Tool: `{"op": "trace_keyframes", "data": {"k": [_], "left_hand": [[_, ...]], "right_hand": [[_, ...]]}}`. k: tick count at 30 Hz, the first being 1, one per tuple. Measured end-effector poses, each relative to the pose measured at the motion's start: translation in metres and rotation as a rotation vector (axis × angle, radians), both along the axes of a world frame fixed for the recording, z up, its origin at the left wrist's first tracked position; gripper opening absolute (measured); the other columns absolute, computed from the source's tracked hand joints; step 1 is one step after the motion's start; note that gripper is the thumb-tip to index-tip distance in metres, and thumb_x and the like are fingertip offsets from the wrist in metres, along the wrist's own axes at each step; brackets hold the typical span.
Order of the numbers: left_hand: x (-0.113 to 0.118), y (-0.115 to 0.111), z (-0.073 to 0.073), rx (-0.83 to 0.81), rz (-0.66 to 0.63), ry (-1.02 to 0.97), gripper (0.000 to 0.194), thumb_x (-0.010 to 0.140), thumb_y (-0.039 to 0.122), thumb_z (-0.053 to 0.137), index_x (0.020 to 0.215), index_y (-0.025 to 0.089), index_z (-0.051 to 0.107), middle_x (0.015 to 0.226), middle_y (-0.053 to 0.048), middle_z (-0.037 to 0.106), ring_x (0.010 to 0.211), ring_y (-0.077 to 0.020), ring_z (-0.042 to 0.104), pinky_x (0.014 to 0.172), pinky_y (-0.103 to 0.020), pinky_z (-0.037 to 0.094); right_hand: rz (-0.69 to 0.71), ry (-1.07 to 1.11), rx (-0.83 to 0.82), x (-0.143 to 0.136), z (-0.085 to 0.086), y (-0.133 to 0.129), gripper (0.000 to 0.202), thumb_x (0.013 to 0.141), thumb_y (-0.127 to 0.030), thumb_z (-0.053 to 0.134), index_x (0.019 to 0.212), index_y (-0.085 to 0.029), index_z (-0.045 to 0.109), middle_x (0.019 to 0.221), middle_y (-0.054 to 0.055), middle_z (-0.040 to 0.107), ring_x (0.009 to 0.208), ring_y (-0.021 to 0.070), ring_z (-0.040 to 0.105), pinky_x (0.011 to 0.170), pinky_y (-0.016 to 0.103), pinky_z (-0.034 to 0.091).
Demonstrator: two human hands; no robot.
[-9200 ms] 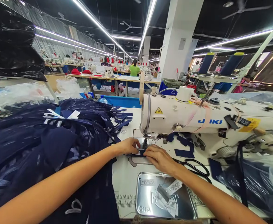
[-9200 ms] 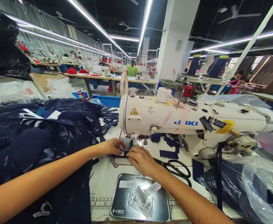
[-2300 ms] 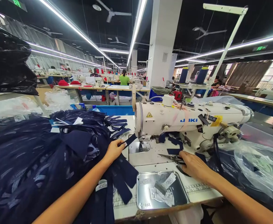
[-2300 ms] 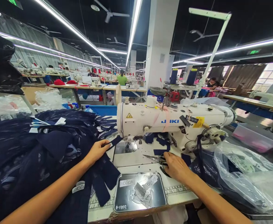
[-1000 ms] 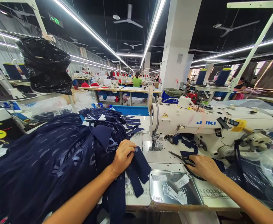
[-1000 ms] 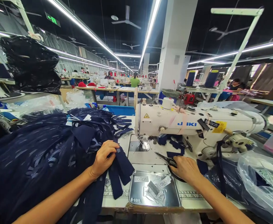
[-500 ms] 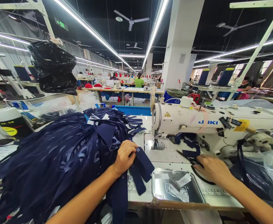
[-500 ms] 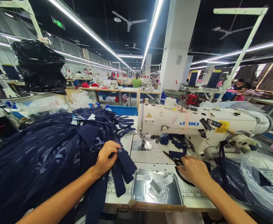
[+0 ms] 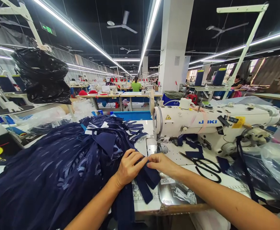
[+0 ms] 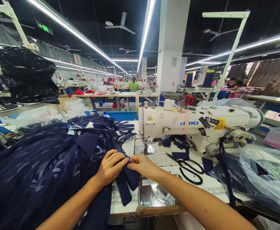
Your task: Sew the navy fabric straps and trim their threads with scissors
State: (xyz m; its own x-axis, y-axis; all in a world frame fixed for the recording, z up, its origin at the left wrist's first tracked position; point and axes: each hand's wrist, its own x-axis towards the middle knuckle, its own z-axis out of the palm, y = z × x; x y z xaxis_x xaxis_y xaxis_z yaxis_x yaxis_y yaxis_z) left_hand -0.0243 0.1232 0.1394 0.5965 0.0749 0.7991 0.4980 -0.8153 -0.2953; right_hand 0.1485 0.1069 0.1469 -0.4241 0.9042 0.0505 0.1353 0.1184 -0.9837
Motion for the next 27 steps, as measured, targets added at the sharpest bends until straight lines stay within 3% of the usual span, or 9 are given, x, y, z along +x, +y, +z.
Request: {"op": "trace_keyframes", "data": {"k": [3,7,12,18,21,27], "left_hand": [[-0.009,-0.001,0.003,0.117,0.026,0.092,0.019,0.080,0.007,0.044,0.091,0.016,0.056,0.076,-0.005,0.066,0.078,-0.0162,0.061,0.080,-0.037,0.041],[-0.018,0.001,0.001,0.129,0.105,0.068,0.016,0.079,0.006,0.047,0.086,0.017,0.057,0.073,-0.003,0.066,0.073,-0.0150,0.061,0.080,-0.037,0.039],[-0.017,0.004,-0.002,-0.023,0.151,-0.079,0.011,0.075,0.007,0.053,0.073,0.018,0.054,0.064,0.001,0.062,0.059,-0.0113,0.056,0.074,-0.034,0.040],[-0.012,-0.001,0.000,-0.236,0.044,-0.211,0.016,0.074,0.007,0.044,0.081,0.017,0.055,0.074,-0.005,0.063,0.068,-0.0156,0.058,0.069,-0.034,0.041],[-0.008,-0.004,-0.002,-0.388,-0.008,-0.219,0.014,0.076,0.015,0.049,0.088,0.016,0.055,0.071,-0.003,0.063,0.065,-0.0148,0.057,0.065,-0.031,0.041],[-0.002,-0.003,-0.008,-0.518,-0.038,-0.243,0.010,0.080,0.018,0.052,0.073,0.018,0.059,0.064,0.001,0.062,0.058,-0.0110,0.055,0.061,-0.028,0.037]], "right_hand": [[-0.003,0.035,-0.014,-0.001,-0.002,0.000,0.026,0.063,-0.039,0.060,0.056,-0.016,0.049,0.047,-0.008,0.037,0.045,0.0062,0.030,0.044,0.020,0.022],[-0.026,0.059,-0.025,0.002,-0.004,-0.003,0.030,0.062,-0.043,0.061,0.060,-0.016,0.050,0.052,-0.006,0.042,0.049,0.0074,0.036,0.048,0.021,0.027],[-0.085,0.036,0.031,0.006,-0.007,-0.004,0.029,0.064,-0.041,0.058,0.058,-0.017,0.045,0.054,-0.006,0.037,0.052,0.0080,0.036,0.051,0.022,0.028],[-0.125,-0.013,0.111,0.006,-0.013,0.000,0.025,0.066,-0.039,0.054,0.058,-0.017,0.044,0.054,-0.005,0.036,0.052,0.0089,0.035,0.051,0.023,0.029],[-0.154,-0.046,0.168,0.004,-0.014,0.001,0.021,0.066,-0.035,0.054,0.057,-0.017,0.047,0.053,-0.006,0.036,0.052,0.0092,0.034,0.052,0.023,0.028],[-0.194,-0.119,0.266,-0.006,-0.012,-0.003,0.012,0.066,-0.026,0.054,0.058,-0.017,0.051,0.056,-0.004,0.042,0.058,0.0114,0.038,0.059,0.025,0.031]]}}
